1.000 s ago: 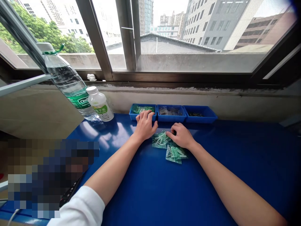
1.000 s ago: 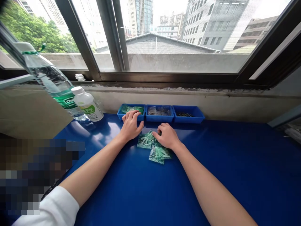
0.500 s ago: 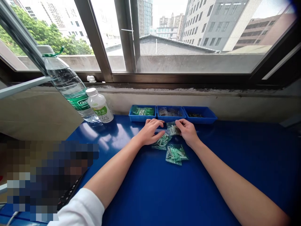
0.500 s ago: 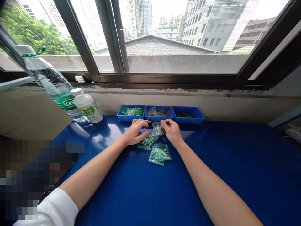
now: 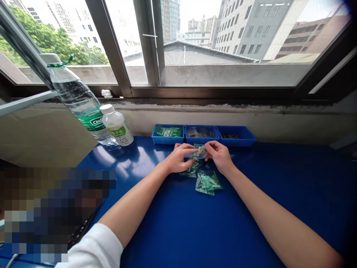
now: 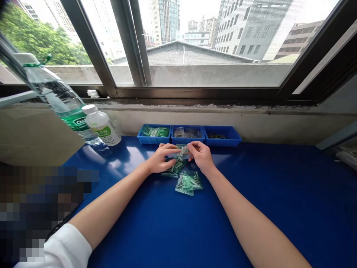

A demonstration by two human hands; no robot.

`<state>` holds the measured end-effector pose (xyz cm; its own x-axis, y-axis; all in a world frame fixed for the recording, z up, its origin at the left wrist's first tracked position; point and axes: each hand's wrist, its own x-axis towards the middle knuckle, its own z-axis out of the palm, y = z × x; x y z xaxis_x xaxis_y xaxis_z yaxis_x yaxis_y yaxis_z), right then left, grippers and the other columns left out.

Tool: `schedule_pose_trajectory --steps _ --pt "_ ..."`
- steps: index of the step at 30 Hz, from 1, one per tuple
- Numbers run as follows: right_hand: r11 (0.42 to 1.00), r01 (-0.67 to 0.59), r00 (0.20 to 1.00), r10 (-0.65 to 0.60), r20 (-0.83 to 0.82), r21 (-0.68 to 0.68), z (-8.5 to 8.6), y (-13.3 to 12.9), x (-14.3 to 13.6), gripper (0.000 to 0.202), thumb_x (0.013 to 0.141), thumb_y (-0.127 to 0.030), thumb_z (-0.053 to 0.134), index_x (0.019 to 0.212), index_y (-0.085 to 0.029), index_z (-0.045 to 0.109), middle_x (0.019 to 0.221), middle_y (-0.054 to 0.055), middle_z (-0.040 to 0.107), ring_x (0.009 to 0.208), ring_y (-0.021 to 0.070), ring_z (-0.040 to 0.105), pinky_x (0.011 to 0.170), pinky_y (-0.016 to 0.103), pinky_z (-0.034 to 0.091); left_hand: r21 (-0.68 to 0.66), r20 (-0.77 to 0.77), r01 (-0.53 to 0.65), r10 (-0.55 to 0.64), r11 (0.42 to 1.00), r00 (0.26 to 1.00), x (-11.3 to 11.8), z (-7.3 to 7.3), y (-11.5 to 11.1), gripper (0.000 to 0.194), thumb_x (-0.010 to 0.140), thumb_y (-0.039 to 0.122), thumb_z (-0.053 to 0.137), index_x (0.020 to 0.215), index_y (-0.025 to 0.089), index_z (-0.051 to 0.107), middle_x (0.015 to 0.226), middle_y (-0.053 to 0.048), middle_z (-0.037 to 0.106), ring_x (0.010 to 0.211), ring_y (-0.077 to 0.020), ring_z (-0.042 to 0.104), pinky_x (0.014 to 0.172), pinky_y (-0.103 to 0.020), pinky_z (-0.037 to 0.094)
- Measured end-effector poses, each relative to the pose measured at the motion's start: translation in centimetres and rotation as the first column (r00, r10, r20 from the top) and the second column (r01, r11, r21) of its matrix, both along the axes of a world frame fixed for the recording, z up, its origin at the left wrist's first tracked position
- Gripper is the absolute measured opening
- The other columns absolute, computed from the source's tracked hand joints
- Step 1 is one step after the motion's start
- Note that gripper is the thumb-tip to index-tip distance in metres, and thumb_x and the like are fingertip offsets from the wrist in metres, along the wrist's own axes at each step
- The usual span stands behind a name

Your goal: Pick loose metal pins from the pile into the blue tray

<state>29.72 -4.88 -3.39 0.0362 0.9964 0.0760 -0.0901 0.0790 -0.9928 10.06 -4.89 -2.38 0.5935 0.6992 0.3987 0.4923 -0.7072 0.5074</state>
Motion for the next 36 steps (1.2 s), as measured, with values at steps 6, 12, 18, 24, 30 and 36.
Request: schedule_pose_trajectory --steps 6,12,18,24,30,36 --pt "0.999 0.039 0.996 -0.038 0.081 -0.018 0.0 0.1 -0.1 0.042 0.070 -0.054 0.070 0.086 -0.016 0.061 0.087 0.009 0.067 0.076 0.0212 0.065 0.044 0.023 0.047 0.110 0.086 -0.114 0.105 0.987 0.991 -0.2 -0.8 0.5 0.041 0.075 0.015 0.052 0.113 0.020 0.064 0.116 -0.007 0.064 0.109 -0.0224 0.058 0.093 -0.039 0.036" --pt "0.997 -0.059 0.938 0.040 0.345 0.045 -0.5 0.0 0.0 0.036 0.077 -0.053 0.062 0.083 -0.017 0.064 0.081 0.007 0.067 0.072 0.0187 0.062 0.050 0.025 0.046 0.176 0.020 -0.111 0.109 0.978 0.994 -0.5 -0.7 0.5 0.038 0.078 0.015 0.048 0.112 0.020 0.064 0.114 -0.007 0.065 0.106 -0.0214 0.058 0.092 -0.039 0.037" --pt "0.979 -0.183 0.810 0.100 0.578 0.087 0.0 -0.6 -0.2 0.027 0.082 -0.044 0.058 0.083 -0.020 0.068 0.085 0.005 0.070 0.077 0.0192 0.063 0.069 0.030 0.048 0.204 0.000 -0.192 0.196 0.960 0.981 -0.5 -0.7 0.6 0.036 0.082 0.018 0.046 0.113 0.021 0.064 0.116 -0.008 0.064 0.108 -0.0219 0.057 0.093 -0.039 0.038" --pt "0.976 -0.207 0.767 0.124 0.630 0.061 0.6 -0.8 -0.3 0.027 0.083 -0.044 0.056 0.084 -0.021 0.069 0.086 0.005 0.070 0.076 0.0194 0.063 0.067 0.030 0.048 0.331 0.079 -0.455 0.457 0.827 0.886 -0.7 -0.9 0.9 0.051 0.083 0.019 0.045 0.134 0.018 0.048 0.134 -0.013 0.051 0.123 -0.0273 0.047 0.099 -0.041 0.035" --pt "0.974 -0.217 0.755 0.127 0.644 0.063 0.5 -1.0 -0.3 0.027 0.084 -0.044 0.055 0.083 -0.021 0.069 0.085 0.005 0.070 0.074 0.0180 0.062 0.065 0.029 0.047 0.406 0.139 -0.665 0.677 0.626 0.722 -1.1 -0.6 1.1 0.063 0.086 0.027 0.044 0.145 0.012 0.029 0.152 -0.017 0.027 0.136 -0.0334 0.031 0.107 -0.046 0.027" --pt "0.967 -0.240 0.737 0.125 0.664 0.085 0.5 -1.0 -0.4 0.029 0.085 -0.045 0.053 0.082 -0.021 0.069 0.084 0.005 0.069 0.072 0.0180 0.061 0.062 0.029 0.046 0.401 -0.012 -0.650 0.714 0.645 0.700 -1.3 -0.7 1.6 0.050 0.088 0.032 0.043 0.135 0.014 0.044 0.147 -0.015 0.039 0.130 -0.0319 0.040 0.104 -0.047 0.033"
